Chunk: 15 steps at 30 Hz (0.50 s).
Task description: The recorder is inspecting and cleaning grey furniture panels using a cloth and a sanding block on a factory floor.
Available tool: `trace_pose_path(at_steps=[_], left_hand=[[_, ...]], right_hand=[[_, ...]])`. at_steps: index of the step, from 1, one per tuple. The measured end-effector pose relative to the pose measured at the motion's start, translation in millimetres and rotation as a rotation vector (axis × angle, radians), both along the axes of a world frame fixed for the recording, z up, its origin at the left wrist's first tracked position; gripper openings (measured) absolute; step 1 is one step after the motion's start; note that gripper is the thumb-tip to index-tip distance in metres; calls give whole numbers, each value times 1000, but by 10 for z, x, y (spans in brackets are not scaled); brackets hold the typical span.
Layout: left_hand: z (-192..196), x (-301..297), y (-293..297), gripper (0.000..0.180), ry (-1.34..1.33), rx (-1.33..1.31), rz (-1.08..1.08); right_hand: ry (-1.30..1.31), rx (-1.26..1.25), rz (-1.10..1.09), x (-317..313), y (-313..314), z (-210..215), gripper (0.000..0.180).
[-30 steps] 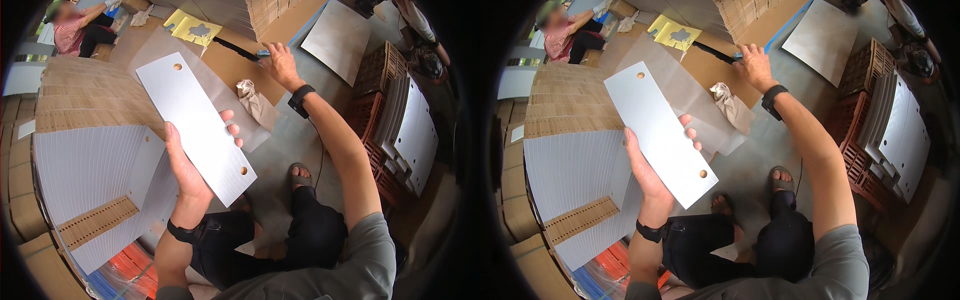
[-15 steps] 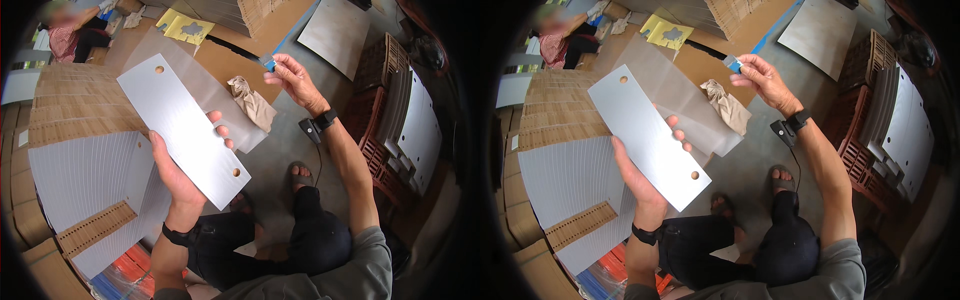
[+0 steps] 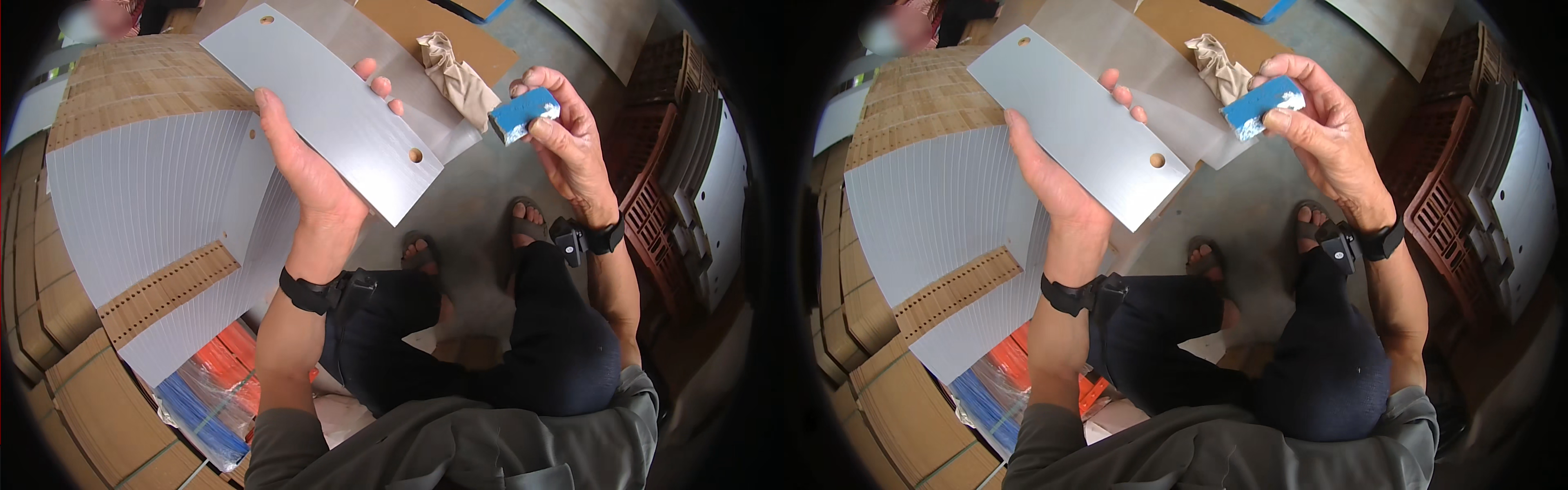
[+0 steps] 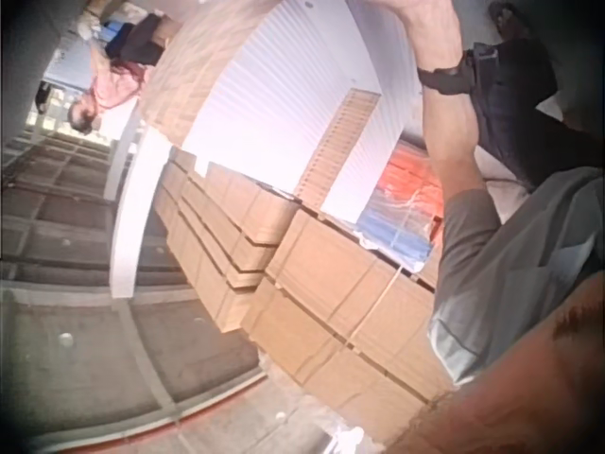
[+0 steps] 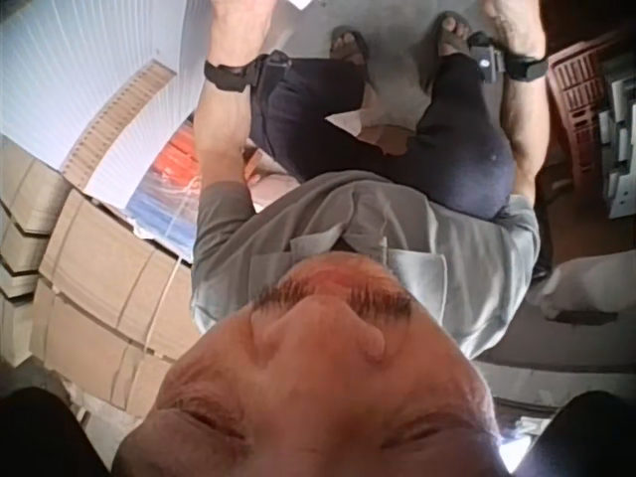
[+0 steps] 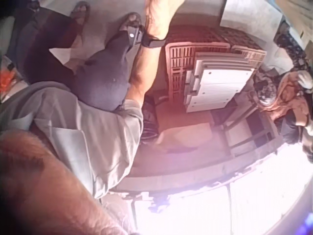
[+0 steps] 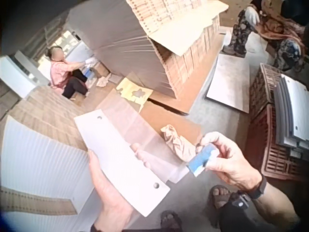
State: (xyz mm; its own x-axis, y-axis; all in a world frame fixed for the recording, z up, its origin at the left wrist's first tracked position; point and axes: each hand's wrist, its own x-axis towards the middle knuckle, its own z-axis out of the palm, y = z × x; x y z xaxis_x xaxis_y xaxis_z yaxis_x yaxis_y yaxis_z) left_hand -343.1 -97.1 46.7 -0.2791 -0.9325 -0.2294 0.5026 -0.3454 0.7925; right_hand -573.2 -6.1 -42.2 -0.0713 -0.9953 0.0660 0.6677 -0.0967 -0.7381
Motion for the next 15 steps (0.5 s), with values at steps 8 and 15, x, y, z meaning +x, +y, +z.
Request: trace_pose_path(at_steps=[8, 15], left_hand=[[-23, -130, -11, 71, -108, -146, 209], [46, -281, 7, 69, -148, -261, 287]], right_hand=[[361, -165, -52, 417, 438, 279, 46], [490, -216, -183, 557, 423, 226, 42]])
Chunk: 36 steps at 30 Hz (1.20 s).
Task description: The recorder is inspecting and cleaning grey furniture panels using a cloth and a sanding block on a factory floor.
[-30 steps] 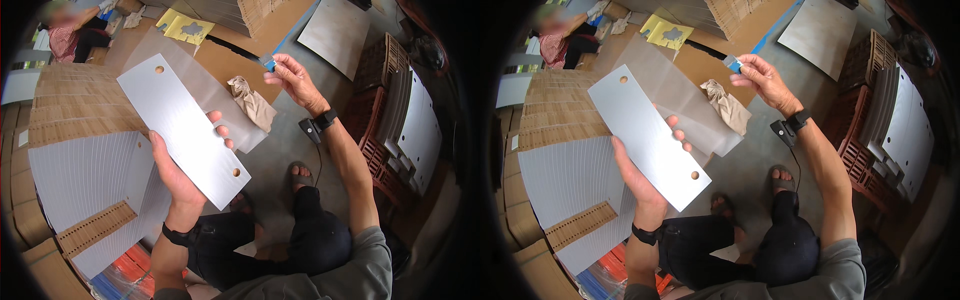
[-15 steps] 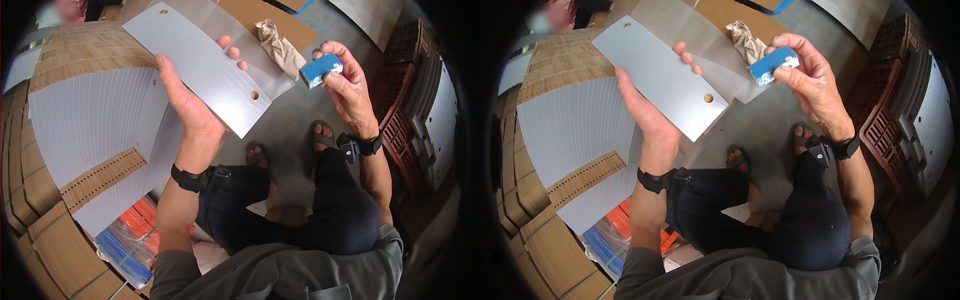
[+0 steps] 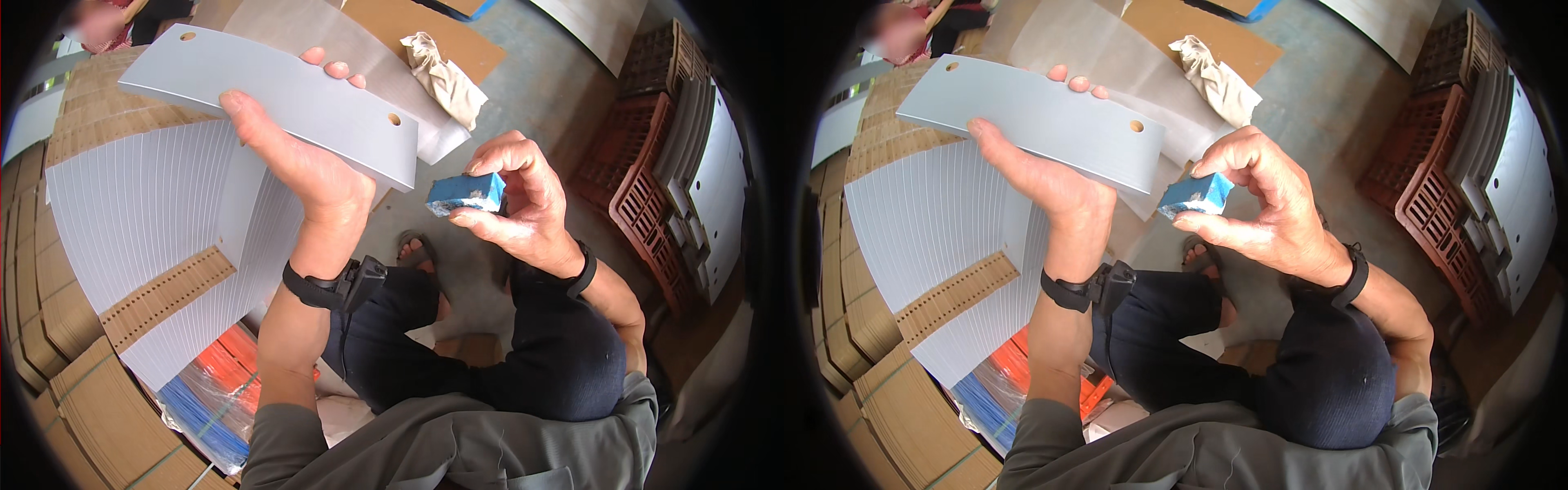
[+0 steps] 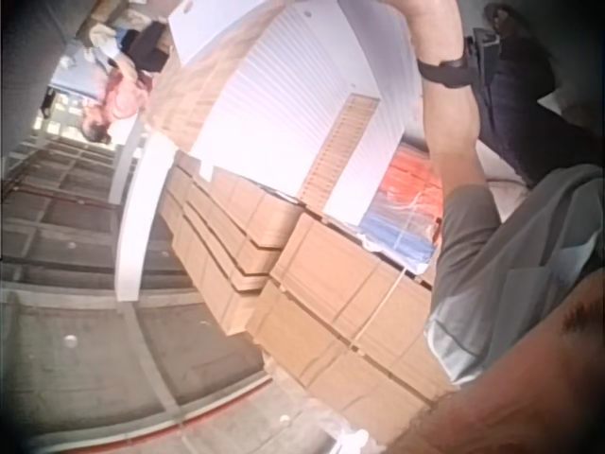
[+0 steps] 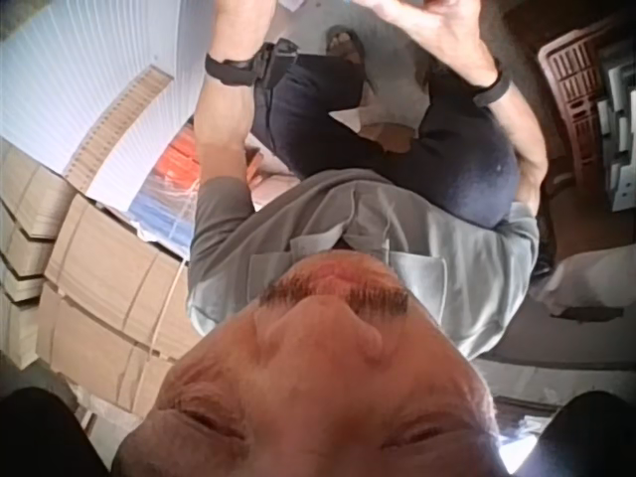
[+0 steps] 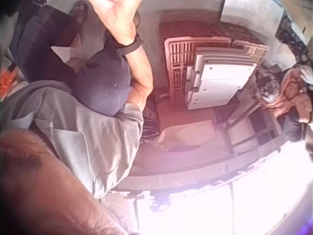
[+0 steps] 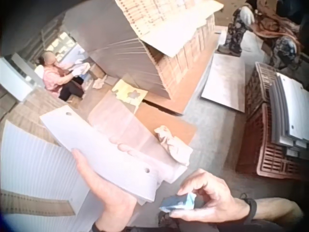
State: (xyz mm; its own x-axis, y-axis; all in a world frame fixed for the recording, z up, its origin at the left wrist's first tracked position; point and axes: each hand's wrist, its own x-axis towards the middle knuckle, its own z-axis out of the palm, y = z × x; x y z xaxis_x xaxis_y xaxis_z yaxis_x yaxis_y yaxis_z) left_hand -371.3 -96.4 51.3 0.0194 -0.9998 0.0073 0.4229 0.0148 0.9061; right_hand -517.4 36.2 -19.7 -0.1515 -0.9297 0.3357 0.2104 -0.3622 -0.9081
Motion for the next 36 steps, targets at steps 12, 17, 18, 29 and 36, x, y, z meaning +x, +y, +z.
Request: trace_pose_path(at_steps=[12, 17, 18, 29, 36], left_hand=[[2, -39, 29, 79, 3, -33, -27], [-17, -82, 18, 78, -49, -50, -23], [8, -90, 20, 78, -52, -54, -25], [-44, -43, -70, 70, 126, 25, -123], [-109, 8, -149, 66, 311, 114, -280]], right_hand=[[155, -2, -43, 28, 27, -44, 40], [85, -48, -161, 12, -6, 8, 41], [81, -52, -163, 15, -22, 22, 41], [192, -10, -131, -81, 5, -129, 40], [153, -42, -158, -164, -15, -167, 40]])
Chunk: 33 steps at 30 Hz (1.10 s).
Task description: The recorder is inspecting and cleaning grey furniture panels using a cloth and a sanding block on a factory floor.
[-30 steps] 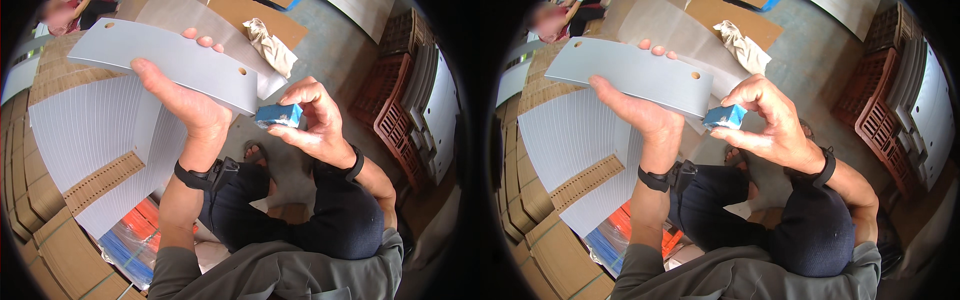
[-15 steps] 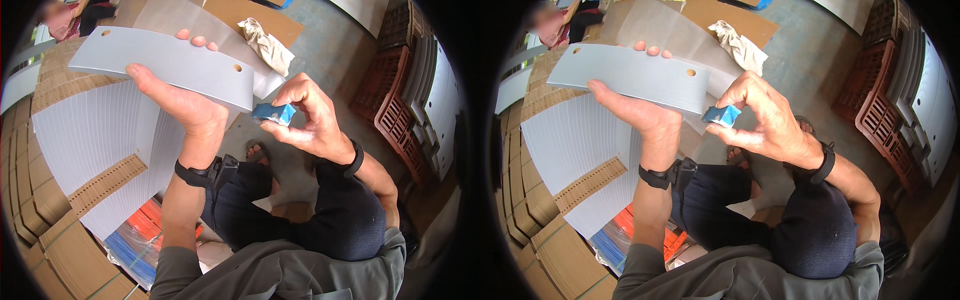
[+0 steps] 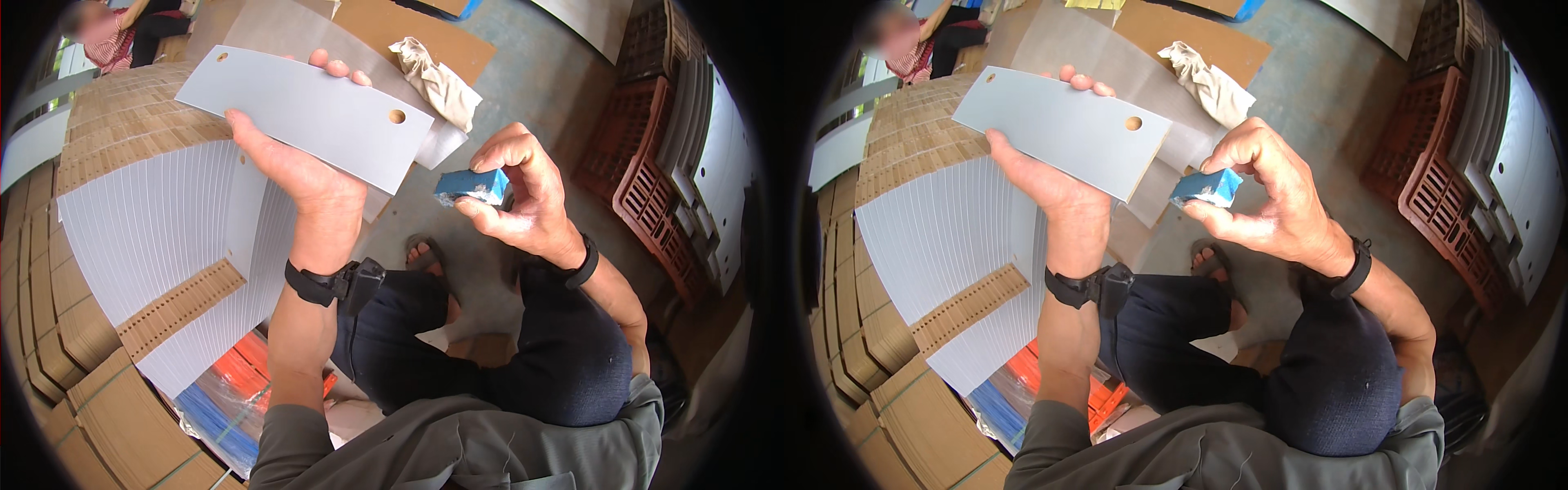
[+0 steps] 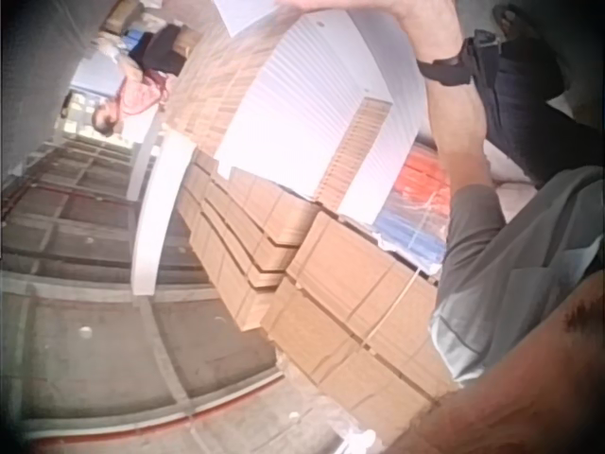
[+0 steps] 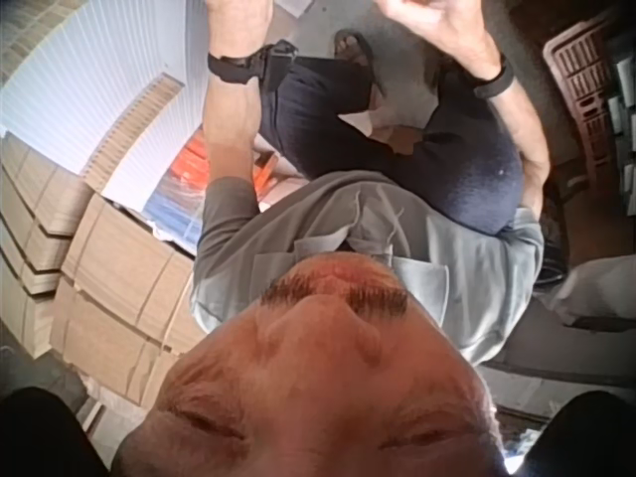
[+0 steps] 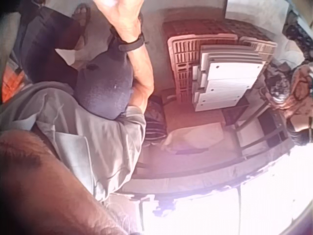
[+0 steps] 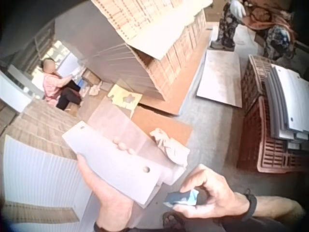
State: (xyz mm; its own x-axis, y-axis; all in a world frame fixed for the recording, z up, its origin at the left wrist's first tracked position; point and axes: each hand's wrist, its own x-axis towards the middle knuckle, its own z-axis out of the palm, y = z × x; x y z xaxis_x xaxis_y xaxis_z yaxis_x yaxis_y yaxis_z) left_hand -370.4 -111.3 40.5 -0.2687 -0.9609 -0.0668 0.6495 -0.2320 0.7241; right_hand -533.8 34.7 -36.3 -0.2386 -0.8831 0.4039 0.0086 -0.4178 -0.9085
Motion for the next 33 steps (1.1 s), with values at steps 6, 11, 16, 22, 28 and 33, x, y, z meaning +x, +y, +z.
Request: trace_pose_path(at_steps=[6, 11, 16, 22, 28, 33], left_hand=[[-31, 2, -63, 65, 19, 35, -50], [0, 30, 10, 71, -108, 172, -30], [-6, -36, 110, 75, -77, 228, -116], [-52, 94, 88, 79, -52, 249, -155], [-139, 42, 149, 69, -134, 252, -146], [-59, 178, 233, 69, -229, 110, 27]], right_hand=[[-27, 166, -179, -257, -240, -271, 25], [-173, 423, -202, -524, -1019, -979, 29], [82, 514, -279, -983, -1872, -1629, 36], [126, 464, -303, -1158, -2756, -2147, 33], [670, 293, -530, -1542, -2665, -2075, 54], [-315, 497, 274, -687, -1606, -844, 61]])
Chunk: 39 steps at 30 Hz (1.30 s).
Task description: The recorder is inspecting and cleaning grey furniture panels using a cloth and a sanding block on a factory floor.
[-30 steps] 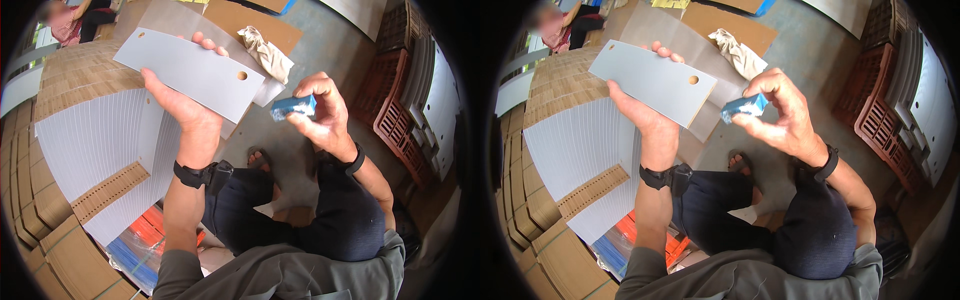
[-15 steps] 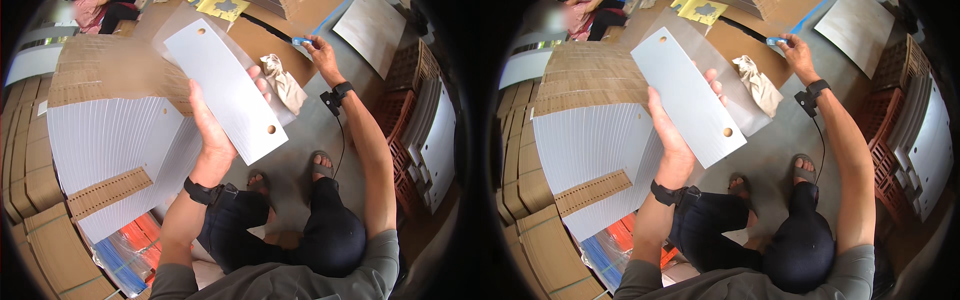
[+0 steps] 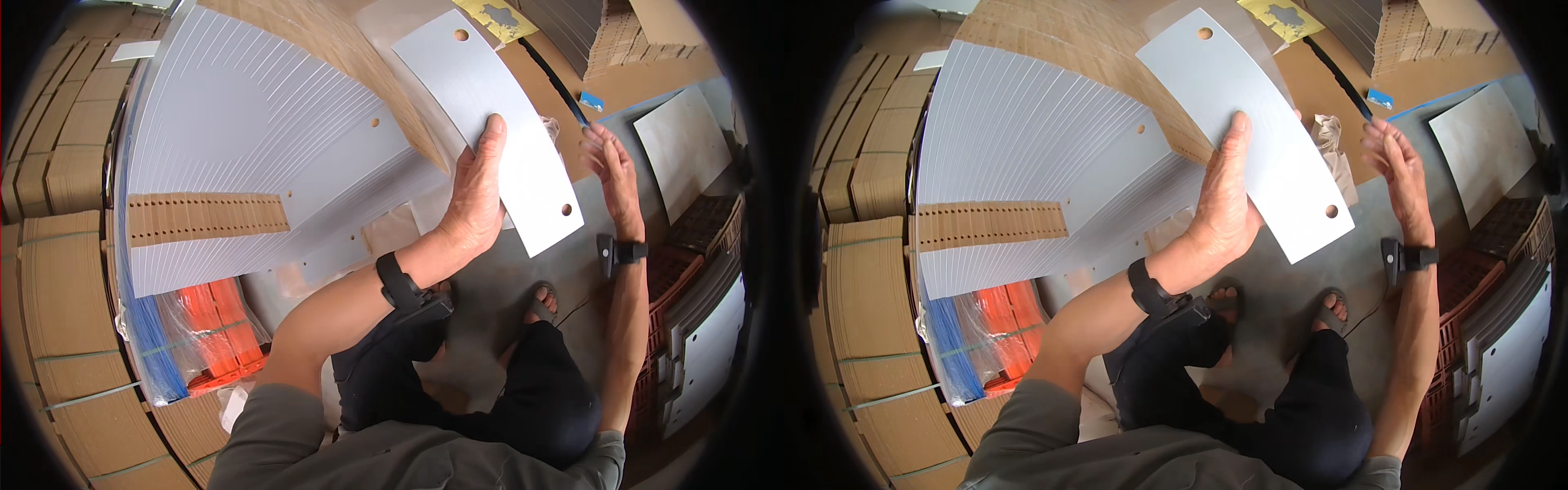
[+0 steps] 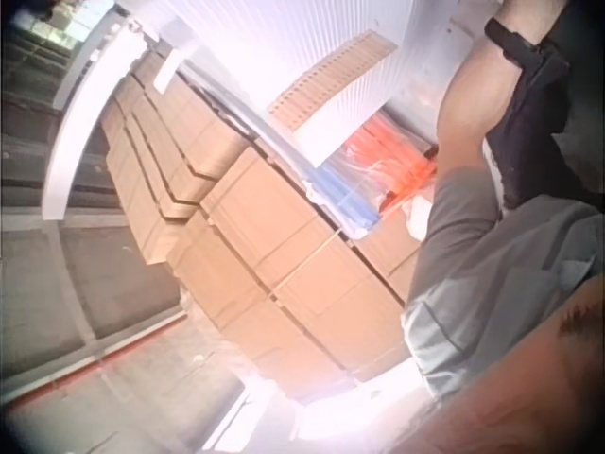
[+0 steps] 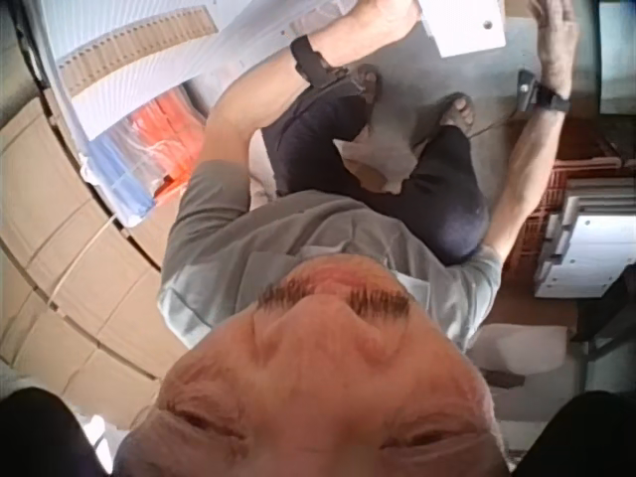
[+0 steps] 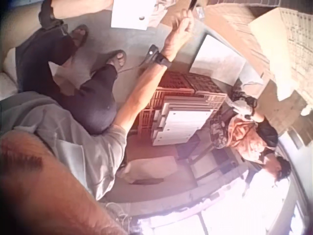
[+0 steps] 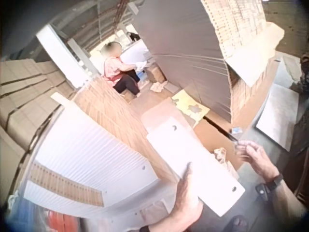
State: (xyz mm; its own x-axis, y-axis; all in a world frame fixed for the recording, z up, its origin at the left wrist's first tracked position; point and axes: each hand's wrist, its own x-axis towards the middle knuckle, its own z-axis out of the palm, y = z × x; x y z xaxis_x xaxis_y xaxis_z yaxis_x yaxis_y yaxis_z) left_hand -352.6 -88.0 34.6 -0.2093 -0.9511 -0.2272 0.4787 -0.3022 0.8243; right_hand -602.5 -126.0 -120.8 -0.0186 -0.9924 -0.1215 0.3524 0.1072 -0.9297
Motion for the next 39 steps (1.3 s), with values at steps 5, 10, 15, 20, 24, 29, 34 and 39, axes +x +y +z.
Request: trace_pose_path(at_steps=[5, 10, 15, 20, 24, 29, 34, 39], left_hand=[[210, -45, 102, 73, 125, -22, 160], [375, 188, 232, 79, 210, -22, 240], [359, 584, 444, 75, 117, -69, 266], [235, 786, 710, 60, -117, 94, 222], [146, 948, 748, 58, -151, 147, 193], [227, 1031, 799, 59, -161, 171, 226], [353, 954, 855, 52, -132, 53, 205], [436, 902, 1002, 43, -99, 24, 102]], right_hand=[[-228, -130, 335, 545, 941, 779, 89], [-155, 47, 222, 966, 1047, 1251, 48], [-68, 45, 295, 1051, 654, 1534, 20], [29, 99, 466, 1327, 239, 1612, 22], [170, 133, 569, 1655, -152, 1377, 30], [377, 144, 498, 2150, -212, 1442, 49], [597, -59, 478, 2271, -172, 1475, 69], [802, -274, 530, 2218, -4, 1459, 61]])
